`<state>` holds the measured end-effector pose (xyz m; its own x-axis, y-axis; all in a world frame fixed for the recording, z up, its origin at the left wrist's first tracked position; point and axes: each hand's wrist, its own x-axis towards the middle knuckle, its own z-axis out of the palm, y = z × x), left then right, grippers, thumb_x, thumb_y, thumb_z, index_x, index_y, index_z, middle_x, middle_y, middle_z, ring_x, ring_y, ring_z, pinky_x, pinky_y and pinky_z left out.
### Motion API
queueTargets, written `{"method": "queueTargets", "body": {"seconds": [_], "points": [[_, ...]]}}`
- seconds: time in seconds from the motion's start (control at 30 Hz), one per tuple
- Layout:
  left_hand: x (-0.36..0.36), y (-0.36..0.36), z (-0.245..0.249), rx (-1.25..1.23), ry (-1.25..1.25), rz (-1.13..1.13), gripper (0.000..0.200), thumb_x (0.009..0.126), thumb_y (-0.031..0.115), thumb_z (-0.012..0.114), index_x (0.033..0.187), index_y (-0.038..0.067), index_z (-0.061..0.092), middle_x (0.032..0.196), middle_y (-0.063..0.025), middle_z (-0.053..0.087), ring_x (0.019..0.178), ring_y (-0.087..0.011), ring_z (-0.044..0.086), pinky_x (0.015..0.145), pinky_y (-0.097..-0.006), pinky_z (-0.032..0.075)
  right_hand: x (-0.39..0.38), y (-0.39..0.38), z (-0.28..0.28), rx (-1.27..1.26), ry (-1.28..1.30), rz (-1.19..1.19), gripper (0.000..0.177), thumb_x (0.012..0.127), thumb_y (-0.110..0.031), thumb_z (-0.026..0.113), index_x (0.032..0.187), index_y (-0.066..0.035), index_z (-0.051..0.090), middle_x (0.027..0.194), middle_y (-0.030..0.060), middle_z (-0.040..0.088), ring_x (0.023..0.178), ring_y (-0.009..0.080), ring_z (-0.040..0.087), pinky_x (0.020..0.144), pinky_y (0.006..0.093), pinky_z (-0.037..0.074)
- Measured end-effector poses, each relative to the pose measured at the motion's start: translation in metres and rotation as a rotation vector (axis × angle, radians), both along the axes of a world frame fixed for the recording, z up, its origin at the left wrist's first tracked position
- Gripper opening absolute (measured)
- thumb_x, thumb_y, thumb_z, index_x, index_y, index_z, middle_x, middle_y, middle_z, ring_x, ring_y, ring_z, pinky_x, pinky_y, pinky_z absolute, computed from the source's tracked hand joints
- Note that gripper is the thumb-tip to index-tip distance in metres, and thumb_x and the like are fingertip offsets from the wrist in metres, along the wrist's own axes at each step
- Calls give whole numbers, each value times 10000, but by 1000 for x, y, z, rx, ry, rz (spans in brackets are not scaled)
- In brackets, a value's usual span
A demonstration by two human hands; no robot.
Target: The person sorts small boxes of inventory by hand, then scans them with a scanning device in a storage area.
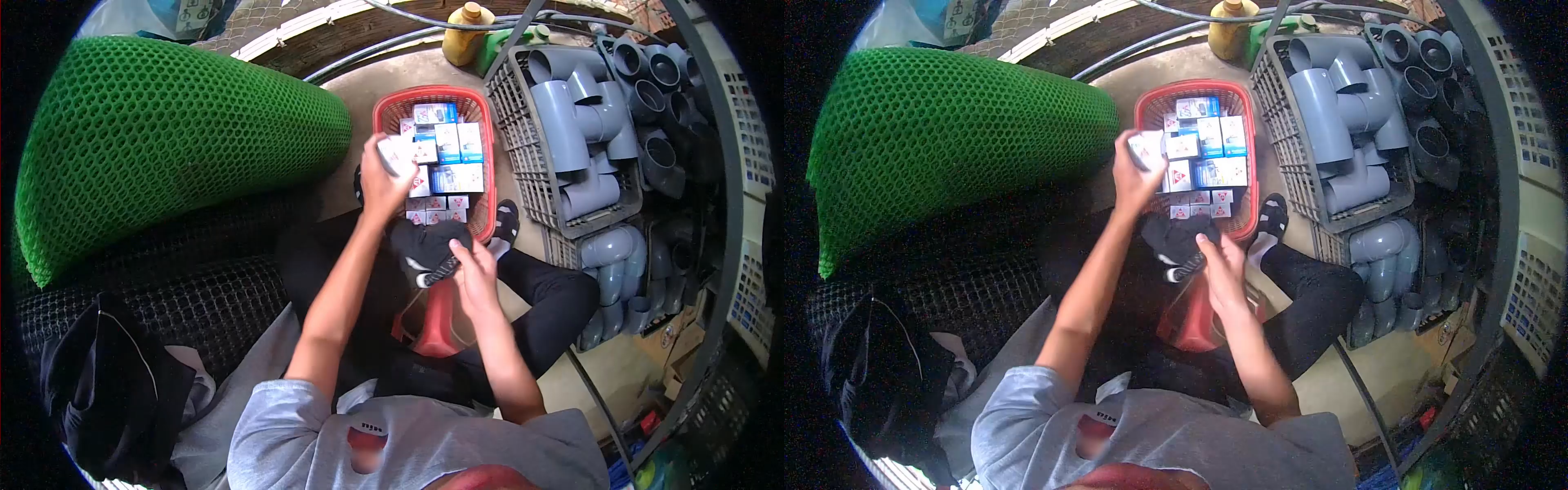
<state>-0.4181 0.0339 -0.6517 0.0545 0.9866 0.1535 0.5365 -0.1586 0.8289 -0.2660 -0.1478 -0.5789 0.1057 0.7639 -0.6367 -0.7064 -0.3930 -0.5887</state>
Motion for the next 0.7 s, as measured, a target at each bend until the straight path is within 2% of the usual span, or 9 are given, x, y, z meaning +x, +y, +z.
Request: {"method": "queueTargets", "body": {"seconds": [0.1,0.17,0.23,0.27,0.3,0.4,0.43,0.5,0.7], "points": [[-8,60,-44,159,220,-44,739,713,232,822,1319,-30,489,1196,-249,568,1125,-401,597,1005,-455,496,29,14,25,146,-345,150,223,1039,-86,604,1218,36,658,1132,50,724,996,91,651,895,262,511],[-3,79,-60,73,291,-37,822,707,256,841,1367,-51,458,1237,-252,538,1174,-421,560,1031,-471,477,53,18,21,181,-461,251,210,1039,-89,603,1197,39,654,1049,40,736,918,77,642,829,256,515],[2,95,-71,-170,505,-87,883,702,280,858,1413,-27,435,1269,-261,519,1174,-445,566,1030,-485,487,76,25,21,117,-673,403,197,1022,-85,619,1159,54,648,1010,57,731,900,70,623,798,259,507],[8,100,-73,-259,593,-96,898,728,305,845,1461,21,410,1277,-266,523,1180,-452,577,1000,-514,515,82,28,11,186,-751,390,180,1007,-79,627,1112,67,642,951,77,721,860,77,614,768,275,508],[12,102,-75,-261,595,-97,898,728,305,845,1461,21,410,1277,-266,523,1180,-452,577,1000,-514,515,91,29,5,181,-829,441,165,1006,-78,624,1087,65,641,916,91,713,843,88,619,757,294,512],[17,106,-91,-363,797,-138,688,792,345,785,1354,39,534,1271,-272,541,1177,-448,599,917,-522,571,98,31,-25,187,-823,392,161,1007,-73,615,1082,69,635,911,100,713,837,89,623,754,295,512],[18,108,-97,-365,801,-137,688,792,345,785,1354,39,534,1271,-272,541,1177,-448,599,917,-522,571,98,31,-36,178,-795,384,162,1006,-71,616,1083,71,633,916,100,715,842,94,627,762,294,514],[26,108,-104,-326,820,-91,579,784,307,790,1275,67,597,1297,-224,530,1180,-409,588,912,-494,582,96,35,-36,163,-763,372,163,1005,-68,618,1084,73,631,921,99,717,848,98,631,769,294,515],[39,111,-119,-399,848,-80,548,821,272,758,1276,22,580,1295,-231,534,1227,-402,571,936,-479,581,84,37,-39,215,-658,355,171,998,-63,631,1077,89,628,944,95,712,897,91,616,798,287,517]]}}
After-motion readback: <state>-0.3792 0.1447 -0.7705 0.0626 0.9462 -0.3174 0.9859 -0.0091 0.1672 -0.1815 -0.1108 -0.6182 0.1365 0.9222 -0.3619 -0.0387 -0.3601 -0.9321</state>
